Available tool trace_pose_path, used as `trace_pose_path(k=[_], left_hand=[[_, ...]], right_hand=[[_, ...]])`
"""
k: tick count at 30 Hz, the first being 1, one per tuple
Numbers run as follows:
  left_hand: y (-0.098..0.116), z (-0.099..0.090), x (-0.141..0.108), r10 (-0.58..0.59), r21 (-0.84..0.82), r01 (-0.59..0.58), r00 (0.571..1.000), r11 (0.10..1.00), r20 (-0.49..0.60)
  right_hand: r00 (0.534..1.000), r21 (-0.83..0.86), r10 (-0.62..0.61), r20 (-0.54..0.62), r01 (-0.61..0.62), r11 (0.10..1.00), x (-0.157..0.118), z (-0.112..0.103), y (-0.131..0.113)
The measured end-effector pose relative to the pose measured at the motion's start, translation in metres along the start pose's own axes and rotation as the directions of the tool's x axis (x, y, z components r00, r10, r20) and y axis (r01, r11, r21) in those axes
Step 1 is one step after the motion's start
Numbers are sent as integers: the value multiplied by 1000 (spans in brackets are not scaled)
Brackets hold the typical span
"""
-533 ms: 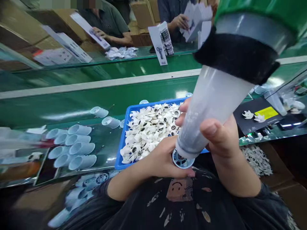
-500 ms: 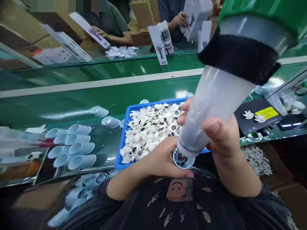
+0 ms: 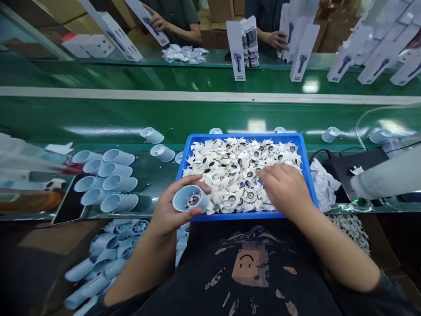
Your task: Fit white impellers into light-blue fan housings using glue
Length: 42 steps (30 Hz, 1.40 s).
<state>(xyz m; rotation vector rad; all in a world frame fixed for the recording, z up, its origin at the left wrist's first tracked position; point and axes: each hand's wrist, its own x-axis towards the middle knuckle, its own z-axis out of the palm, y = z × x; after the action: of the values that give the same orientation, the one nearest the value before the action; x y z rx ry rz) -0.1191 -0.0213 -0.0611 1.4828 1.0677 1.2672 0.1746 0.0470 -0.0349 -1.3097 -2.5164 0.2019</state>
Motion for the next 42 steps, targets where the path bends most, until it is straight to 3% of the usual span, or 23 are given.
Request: trace_pose_path(k=[3,6,9,12,14,16,18,20,22,26,29,31,34,36,39,41,42], left_hand=[[0,8,-1,11,-38,-10,1000,999,17],[-4,11,-6,23,-52,-20,999,998,49],[-9,8,-12,-28,-27,29,999,999,27],[-12,7,-13,-86,-6,86,996,996,30],[-12,12,-10,-53,-33,56,994,998,92],[-11,21,-3,25,-99,-4,978,995,208],[-9,30,3,83,-164,-32,946,986,315],[-8,37,7,94,-207,-24,937,978,335],[-6,40,8,81,-226,-11,950,974,302],[-4,42,4,69,-211,-1,946,977,316],[0,45,2,69,-205,-6,951,979,301],[2,46,2,71,-188,-12,949,982,309],[3,41,0,56,-189,1,953,982,297],[3,35,-1,3,-193,42,974,980,227],[7,28,-2,-64,64,57,992,996,111],[12,28,-2,-8,315,-20,996,949,87],[15,29,-2,37,400,-69,995,914,87]], right_hand=[[962,-198,96,257,-45,979,38,25,9],[921,-286,122,371,-12,958,55,37,13],[914,-319,126,386,4,948,50,35,10],[923,-313,133,360,-15,950,38,19,2],[937,-199,56,345,15,980,30,6,-7],[952,102,-146,269,122,987,25,-2,-20],[968,303,-246,51,219,927,20,-3,-34],[963,263,-189,-193,236,935,18,2,-46],[925,146,-157,-347,219,965,16,8,-55],[898,65,-212,-386,256,964,14,14,-63],[915,84,-183,-361,227,970,11,16,-65],[951,252,-66,-302,146,957,10,18,-63],[977,540,91,-193,29,841,10,20,-56],[987,649,91,-133,17,760,10,20,-50],[1000,770,18,-6,-7,637,10,14,-48],[999,809,-23,46,-23,587,10,7,-54],[998,794,-36,46,-15,608,10,2,-59]])
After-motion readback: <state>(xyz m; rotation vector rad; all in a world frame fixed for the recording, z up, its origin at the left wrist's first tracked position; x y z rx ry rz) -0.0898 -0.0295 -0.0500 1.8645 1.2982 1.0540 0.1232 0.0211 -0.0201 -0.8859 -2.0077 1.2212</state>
